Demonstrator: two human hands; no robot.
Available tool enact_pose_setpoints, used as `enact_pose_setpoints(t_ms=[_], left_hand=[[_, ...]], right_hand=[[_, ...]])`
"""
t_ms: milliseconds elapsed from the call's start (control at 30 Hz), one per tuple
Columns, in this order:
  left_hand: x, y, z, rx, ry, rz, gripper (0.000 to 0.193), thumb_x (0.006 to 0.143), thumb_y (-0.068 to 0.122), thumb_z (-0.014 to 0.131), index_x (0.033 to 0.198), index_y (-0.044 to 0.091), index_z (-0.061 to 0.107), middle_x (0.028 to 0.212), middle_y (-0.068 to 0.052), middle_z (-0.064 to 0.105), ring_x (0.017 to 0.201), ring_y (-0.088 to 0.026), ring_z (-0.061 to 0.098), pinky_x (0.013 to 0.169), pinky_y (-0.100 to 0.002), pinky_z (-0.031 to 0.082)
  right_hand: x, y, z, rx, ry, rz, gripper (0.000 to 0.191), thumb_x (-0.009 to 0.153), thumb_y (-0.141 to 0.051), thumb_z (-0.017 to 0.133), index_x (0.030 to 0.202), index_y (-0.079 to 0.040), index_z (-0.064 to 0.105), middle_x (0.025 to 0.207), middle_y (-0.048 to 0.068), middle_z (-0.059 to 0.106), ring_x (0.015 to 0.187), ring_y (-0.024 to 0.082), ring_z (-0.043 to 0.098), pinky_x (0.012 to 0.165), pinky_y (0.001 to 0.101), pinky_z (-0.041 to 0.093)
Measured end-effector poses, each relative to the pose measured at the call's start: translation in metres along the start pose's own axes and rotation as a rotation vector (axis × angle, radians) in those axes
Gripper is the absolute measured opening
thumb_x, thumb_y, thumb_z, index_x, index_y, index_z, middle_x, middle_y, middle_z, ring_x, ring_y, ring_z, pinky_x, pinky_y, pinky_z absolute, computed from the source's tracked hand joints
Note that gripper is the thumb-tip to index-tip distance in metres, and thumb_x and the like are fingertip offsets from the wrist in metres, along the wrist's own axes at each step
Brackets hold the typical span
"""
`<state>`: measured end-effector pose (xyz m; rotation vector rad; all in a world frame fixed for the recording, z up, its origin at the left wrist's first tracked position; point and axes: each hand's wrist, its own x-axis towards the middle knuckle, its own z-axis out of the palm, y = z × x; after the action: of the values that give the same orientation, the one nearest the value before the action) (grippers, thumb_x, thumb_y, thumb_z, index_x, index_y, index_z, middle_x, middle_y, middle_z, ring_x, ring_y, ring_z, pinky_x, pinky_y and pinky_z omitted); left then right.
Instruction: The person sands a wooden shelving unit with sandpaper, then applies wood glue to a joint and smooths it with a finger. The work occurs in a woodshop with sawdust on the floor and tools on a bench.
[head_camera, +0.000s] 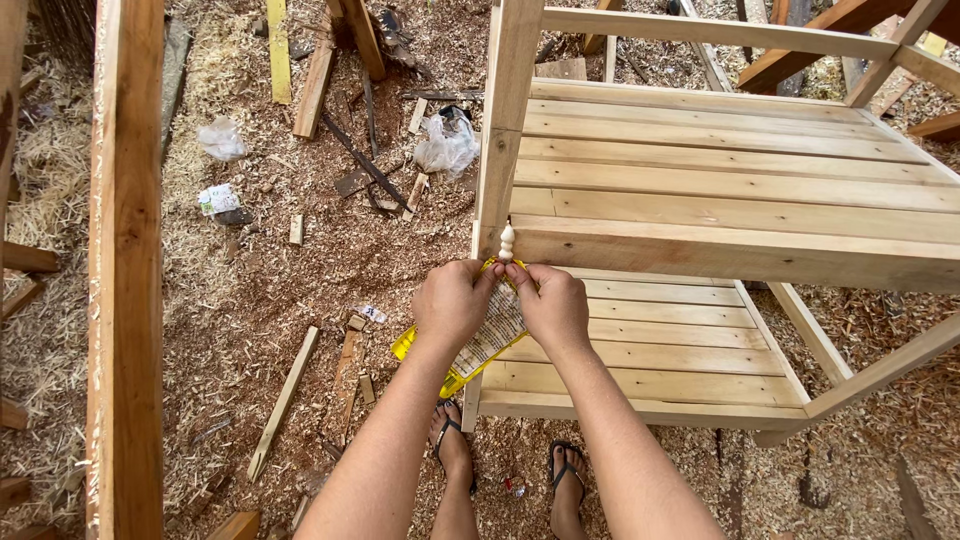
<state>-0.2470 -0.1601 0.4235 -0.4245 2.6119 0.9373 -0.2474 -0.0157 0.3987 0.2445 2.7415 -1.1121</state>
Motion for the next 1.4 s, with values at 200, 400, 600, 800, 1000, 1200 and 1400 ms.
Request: enact_pose_setpoints(t_ms=[200, 400, 600, 800, 1000, 1200, 1400], left_hand=[[0.001, 0.004, 0.005, 0.014, 0.065, -0.088, 0.036, 0.093, 0.054, 0.063, 0.1, 0.024, 0.081, 0.081, -0.011, 0.076, 0.081, -0.032, 0.075, 0.075, -0.049, 0.057], [0.004, 0.0, -0.006, 0.013, -0.096, -0.131, 0.042, 0.089, 0.061, 0.065, 0.104, 0.024, 0.08, 0.086, -0.009, 0.077, 0.086, -0.029, 0.075, 0.077, -0.047, 0.057], [-0.001, -0.003, -0.018, 0.015, -0.05, -0.051, 0.04, 0.084, 0.06, 0.072, 0.104, 0.026, 0.081, 0.088, -0.005, 0.077, 0.085, -0.027, 0.075, 0.075, -0.045, 0.058], [0.001, 0.001, -0.031, 0.044, -0.097, -0.049, 0.035, 0.084, 0.056, 0.075, 0.104, 0.028, 0.082, 0.089, -0.003, 0.078, 0.084, -0.022, 0.075, 0.075, -0.043, 0.058], [0.007, 0.005, -0.039, 0.053, -0.073, -0.021, 0.037, 0.081, 0.056, 0.077, 0.107, 0.029, 0.081, 0.092, -0.004, 0.078, 0.087, -0.023, 0.075, 0.076, -0.042, 0.058], [0.007, 0.007, -0.036, 0.086, -0.096, -0.016, 0.037, 0.081, 0.054, 0.078, 0.108, 0.028, 0.08, 0.095, -0.004, 0.078, 0.088, -0.023, 0.075, 0.078, -0.043, 0.058], [0.005, 0.002, -0.031, 0.016, -0.114, -0.039, 0.037, 0.082, 0.055, 0.078, 0.106, 0.028, 0.081, 0.088, -0.005, 0.078, 0.083, -0.023, 0.075, 0.078, -0.043, 0.058]], right_hand=[[0.003, -0.008, -0.004, -0.054, -0.006, 0.008, 0.038, 0.095, -0.045, 0.068, 0.081, -0.011, 0.078, 0.056, 0.01, 0.064, 0.049, 0.027, 0.063, 0.05, 0.0417, 0.046], [0.002, -0.007, -0.016, -0.038, -0.137, -0.021, 0.033, 0.093, -0.042, 0.067, 0.09, -0.01, 0.076, 0.066, 0.011, 0.07, 0.058, 0.027, 0.068, 0.057, 0.0414, 0.051], [-0.007, 0.012, -0.038, -0.378, 0.111, -0.586, 0.02, 0.099, -0.03, 0.067, 0.109, -0.014, 0.072, 0.098, 0.006, 0.072, 0.089, 0.024, 0.069, 0.07, 0.0384, 0.055], [0.013, 0.017, -0.077, -0.76, 0.288, -1.196, 0.037, 0.097, -0.028, 0.069, 0.133, -0.036, 0.071, 0.131, 0.006, 0.051, 0.131, 0.025, 0.041, 0.111, 0.0499, 0.03], [0.034, 0.003, -0.096, -0.767, 0.229, -1.333, 0.022, 0.096, -0.035, 0.073, 0.118, -0.036, 0.073, 0.134, 0.003, 0.048, 0.136, 0.026, 0.039, 0.119, 0.0543, 0.023], [0.023, -0.013, -0.098, -0.338, 0.155, -0.873, 0.006, 0.088, -0.017, 0.079, 0.086, -0.017, 0.072, 0.096, -0.002, 0.069, 0.102, 0.024, 0.06, 0.087, 0.0381, 0.05], [0.006, -0.022, -0.083, -0.117, 0.323, -0.666, 0.007, 0.088, -0.013, 0.078, 0.085, -0.014, 0.072, 0.079, -0.002, 0.072, 0.083, 0.021, 0.065, 0.073, 0.0364, 0.054]])
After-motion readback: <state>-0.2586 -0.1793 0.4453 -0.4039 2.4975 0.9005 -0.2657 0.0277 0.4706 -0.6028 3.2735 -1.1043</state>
